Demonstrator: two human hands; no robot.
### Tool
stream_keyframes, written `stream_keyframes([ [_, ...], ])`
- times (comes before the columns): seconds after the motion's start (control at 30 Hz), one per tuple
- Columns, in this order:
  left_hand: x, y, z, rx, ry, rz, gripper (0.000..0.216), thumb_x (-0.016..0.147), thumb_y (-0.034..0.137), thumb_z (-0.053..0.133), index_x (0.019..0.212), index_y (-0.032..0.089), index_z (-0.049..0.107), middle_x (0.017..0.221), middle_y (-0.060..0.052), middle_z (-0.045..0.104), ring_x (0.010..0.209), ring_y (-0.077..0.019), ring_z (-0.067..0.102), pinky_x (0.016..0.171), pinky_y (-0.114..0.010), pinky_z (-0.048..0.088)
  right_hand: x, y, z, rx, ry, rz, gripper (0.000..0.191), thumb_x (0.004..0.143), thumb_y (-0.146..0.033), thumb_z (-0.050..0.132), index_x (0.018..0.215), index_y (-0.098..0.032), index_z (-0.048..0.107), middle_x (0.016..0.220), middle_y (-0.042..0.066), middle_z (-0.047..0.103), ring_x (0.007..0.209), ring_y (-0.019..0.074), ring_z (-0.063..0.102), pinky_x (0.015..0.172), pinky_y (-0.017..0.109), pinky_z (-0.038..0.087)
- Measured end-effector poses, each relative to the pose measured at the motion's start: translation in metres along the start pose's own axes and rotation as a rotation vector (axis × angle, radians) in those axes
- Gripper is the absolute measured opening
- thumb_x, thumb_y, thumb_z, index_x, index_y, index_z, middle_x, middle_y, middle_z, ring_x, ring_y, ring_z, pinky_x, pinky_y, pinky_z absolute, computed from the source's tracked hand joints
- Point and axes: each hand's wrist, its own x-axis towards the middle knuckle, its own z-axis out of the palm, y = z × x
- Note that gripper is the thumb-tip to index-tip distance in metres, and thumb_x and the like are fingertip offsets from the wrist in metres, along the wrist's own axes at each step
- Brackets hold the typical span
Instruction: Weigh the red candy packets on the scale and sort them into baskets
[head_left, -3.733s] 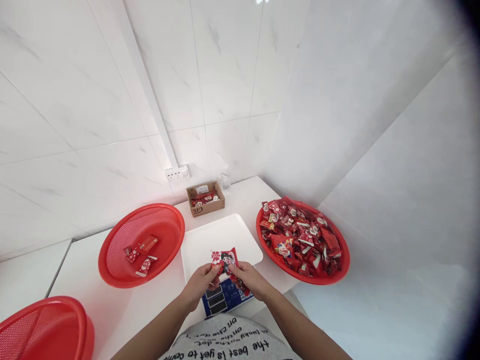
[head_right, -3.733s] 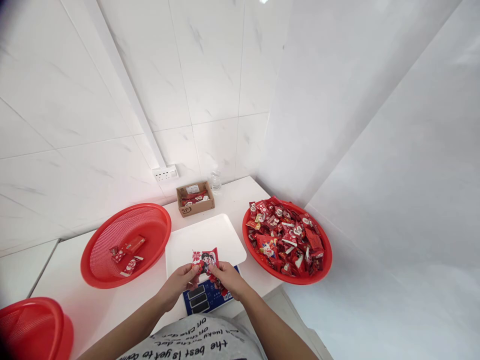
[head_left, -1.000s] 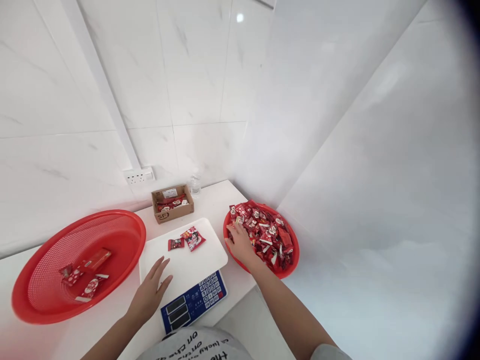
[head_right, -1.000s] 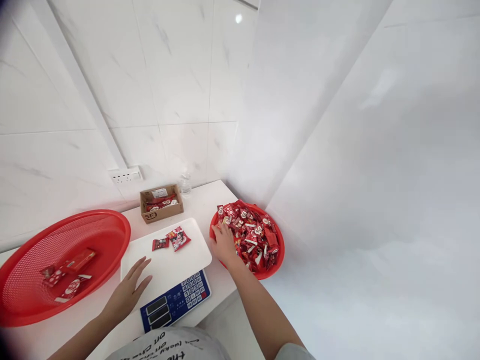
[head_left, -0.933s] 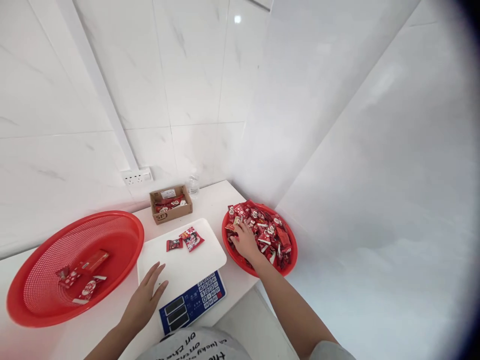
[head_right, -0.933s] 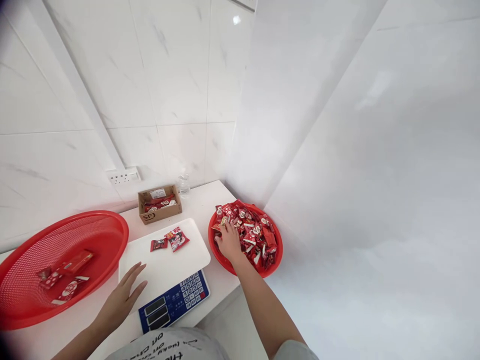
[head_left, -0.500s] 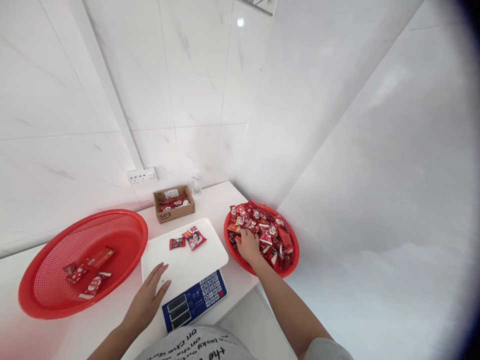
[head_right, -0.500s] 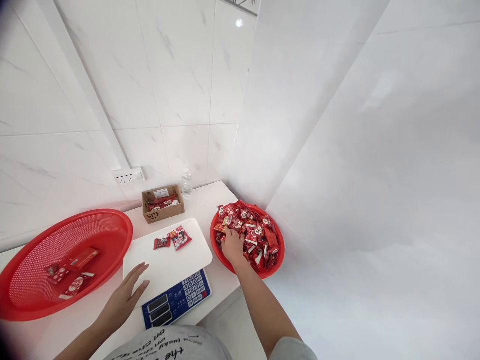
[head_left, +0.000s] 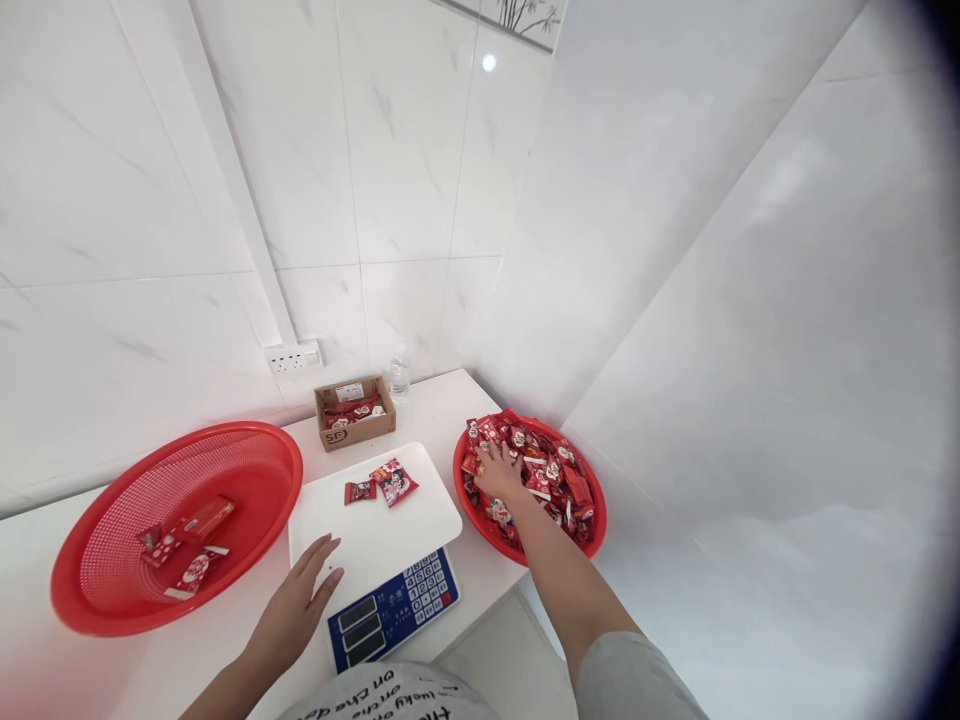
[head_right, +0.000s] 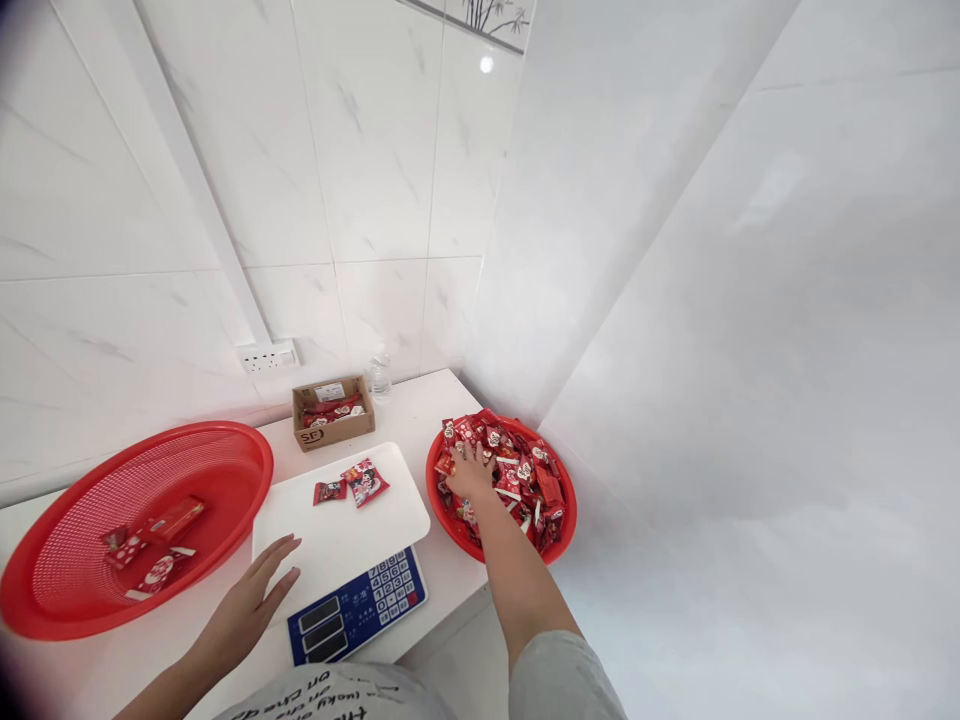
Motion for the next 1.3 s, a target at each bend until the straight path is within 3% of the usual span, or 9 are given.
stream_keyframes([
  [0.17,0.000,-0.003,0.001,-0.027,-0.041,0.003,0.042,0.086,0.044,0.033,0.120,0.025,0.049,0.129,-0.004,0.051,0.119,-0.0195,0.047,0.100,-0.038,0.039,-0.011,0.005,0.003,-0.044,0.062,-0.092,0.046,0.078,-0.026,0.051,0.124,-0.028,0.044,0.139,0.006,0.034,0.126,0.0266,0.026,0.096,0.044,0.026],
  [0.27,0.000,-0.003,0.003,-0.051,-0.060,0.010,0.041,0.086,0.043,0.034,0.119,0.025,0.049,0.127,-0.004,0.053,0.117,-0.0202,0.049,0.099,-0.039,0.040,-0.021,0.006,0.010,-0.007,0.177,-0.142,0.030,0.082,-0.018,0.041,0.108,-0.021,0.056,0.120,0.008,0.052,0.112,0.0210,0.041,0.090,0.032,0.032],
  [0.37,0.002,-0.002,0.004,-0.065,-0.094,0.013,0.040,0.086,0.043,0.034,0.118,0.025,0.050,0.126,-0.004,0.053,0.117,-0.0198,0.049,0.099,-0.039,0.040,-0.029,0.011,0.015,0.087,0.244,-0.120,0.027,0.085,-0.015,0.034,0.093,-0.019,0.060,0.099,0.007,0.060,0.097,0.0184,0.049,0.083,0.028,0.034],
  [0.47,0.003,-0.002,0.005,-0.072,-0.115,0.028,0.039,0.086,0.042,0.034,0.117,0.025,0.051,0.125,-0.003,0.055,0.116,-0.0194,0.050,0.099,-0.038,0.040,-0.034,0.017,0.016,0.190,0.267,-0.069,0.027,0.085,-0.017,0.033,0.094,-0.019,0.058,0.092,0.005,0.060,0.089,0.0177,0.051,0.077,0.028,0.036],
  [0.63,0.002,-0.004,0.006,-0.076,-0.131,0.030,0.039,0.086,0.043,0.034,0.116,0.025,0.052,0.123,-0.002,0.056,0.115,-0.0182,0.051,0.098,-0.034,0.041,-0.033,0.021,0.015,0.192,0.303,-0.084,0.036,0.082,-0.017,0.037,0.114,-0.020,0.052,0.122,0.007,0.050,0.114,0.0194,0.040,0.089,0.030,0.034],
  [0.8,0.002,0.000,0.008,-0.077,-0.139,0.034,0.038,0.086,0.043,0.035,0.114,0.025,0.054,0.123,-0.003,0.056,0.115,-0.0189,0.050,0.099,-0.035,0.040,-0.020,0.016,0.015,0.075,0.117,-0.021,0.062,0.076,-0.020,0.048,0.135,-0.023,0.031,0.143,0.005,0.028,0.131,0.0254,0.018,0.097,0.035,0.028],
  [0.93,0.005,0.009,0.008,-0.085,-0.176,0.051,0.039,0.086,0.043,0.034,0.114,0.025,0.054,0.124,-0.003,0.055,0.116,-0.0188,0.049,0.100,-0.036,0.039,-0.013,0.008,0.015,0.002,0.104,-0.002,0.057,0.076,-0.014,0.046,0.131,-0.025,0.037,0.135,0.009,0.039,0.123,0.0280,0.031,0.091,0.036,0.030],
  [1.1,0.008,0.019,0.007,-0.095,-0.205,0.058,0.039,0.086,0.043,0.034,0.114,0.025,0.054,0.126,-0.004,0.053,0.118,-0.0192,0.047,0.101,-0.037,0.037,-0.019,0.007,0.012,0.051,0.187,-0.001,0.037,0.081,-0.014,0.038,0.115,-0.022,0.051,0.111,0.010,0.056,0.101,0.0218,0.048,0.080,0.031,0.035],
  [1.3,0.009,0.018,0.008,-0.125,-0.200,0.059,0.037,0.085,0.043,0.036,0.111,0.026,0.056,0.123,-0.003,0.056,0.115,-0.0203,0.050,0.100,-0.039,0.038,-0.027,0.022,0.001,0.403,0.469,0.056,0.032,0.084,-0.023,0.032,0.109,-0.020,0.052,0.104,0.007,0.059,0.094,0.0192,0.052,0.077,0.029,0.039],
])
